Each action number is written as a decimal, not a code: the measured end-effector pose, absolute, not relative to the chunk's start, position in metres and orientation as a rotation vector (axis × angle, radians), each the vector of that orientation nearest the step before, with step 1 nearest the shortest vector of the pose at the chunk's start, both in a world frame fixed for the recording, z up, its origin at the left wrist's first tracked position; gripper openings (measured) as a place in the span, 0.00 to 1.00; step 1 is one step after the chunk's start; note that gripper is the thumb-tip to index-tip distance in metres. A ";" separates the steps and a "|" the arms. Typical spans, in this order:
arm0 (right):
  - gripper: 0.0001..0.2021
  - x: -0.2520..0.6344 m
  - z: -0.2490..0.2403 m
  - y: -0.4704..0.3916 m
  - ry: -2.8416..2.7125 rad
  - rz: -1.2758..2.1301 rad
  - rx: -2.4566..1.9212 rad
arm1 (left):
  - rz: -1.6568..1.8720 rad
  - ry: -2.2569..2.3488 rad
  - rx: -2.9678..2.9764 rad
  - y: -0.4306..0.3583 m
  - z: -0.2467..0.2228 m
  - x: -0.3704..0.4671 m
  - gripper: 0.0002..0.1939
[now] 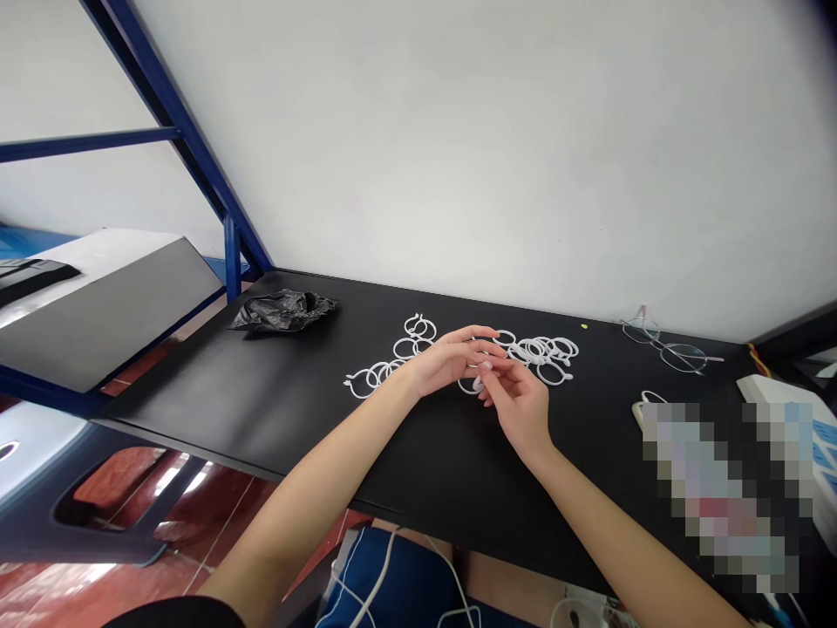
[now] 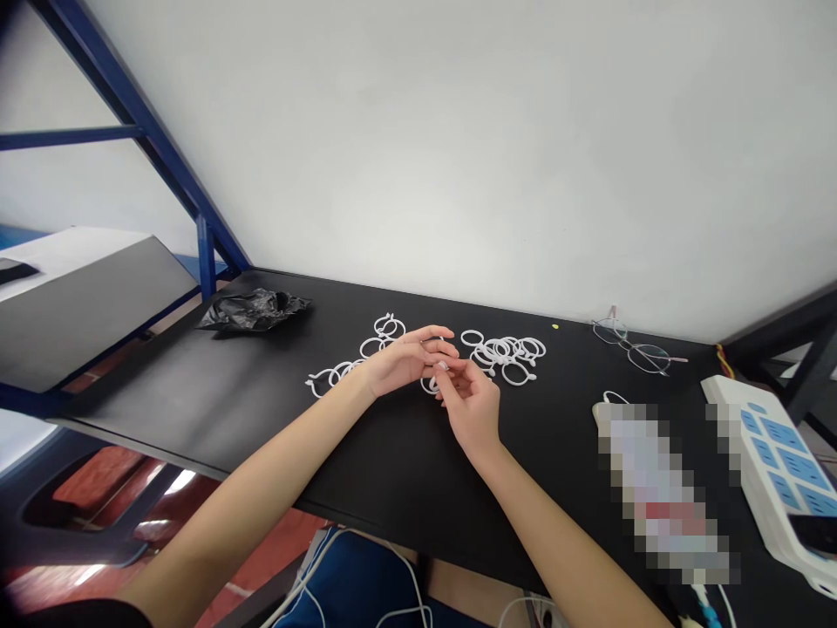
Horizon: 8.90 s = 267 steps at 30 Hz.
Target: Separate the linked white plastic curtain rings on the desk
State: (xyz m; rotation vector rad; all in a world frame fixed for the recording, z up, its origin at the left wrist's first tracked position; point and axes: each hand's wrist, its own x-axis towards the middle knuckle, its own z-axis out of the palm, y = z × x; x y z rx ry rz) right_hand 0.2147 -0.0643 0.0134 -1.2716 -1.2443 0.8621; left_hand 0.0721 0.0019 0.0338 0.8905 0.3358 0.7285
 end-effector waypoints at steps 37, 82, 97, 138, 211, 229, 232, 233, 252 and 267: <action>0.08 0.216 0.014 -0.068 -1.359 0.640 -1.142 | 1.209 0.812 1.862 -0.027 0.016 0.100 0.28; 0.03 0.213 0.010 -0.075 -1.522 0.384 -0.999 | 1.450 0.807 2.152 -0.023 0.006 0.096 0.27; 0.07 0.211 0.014 -0.071 -1.280 0.579 -1.081 | 1.320 1.005 2.281 -0.017 0.015 0.090 0.19; 0.29 0.219 0.010 -0.054 -1.027 0.971 -1.348 | 0.953 1.348 2.281 0.005 -0.001 0.082 0.16; 0.12 0.217 0.015 -0.056 -1.021 0.931 -1.164 | 1.155 0.790 1.843 -0.010 0.022 0.089 0.15; 0.15 0.215 0.015 -0.058 -1.154 1.048 -1.134 | 1.198 0.859 1.841 -0.011 0.027 0.088 0.16; 0.16 0.215 0.014 -0.058 -1.144 1.090 -1.140 | 1.184 0.887 1.813 -0.011 0.026 0.089 0.17; 0.16 0.215 0.014 -0.058 -1.140 1.105 -1.142 | 1.180 0.889 1.799 -0.011 0.026 0.089 0.17; 0.20 0.210 0.013 -0.063 -1.288 1.366 -1.023 | 1.142 0.893 1.710 -0.015 0.029 0.091 0.20; 0.20 0.209 0.013 -0.063 -1.308 1.357 -1.008 | 1.148 0.885 1.730 -0.014 0.028 0.090 0.19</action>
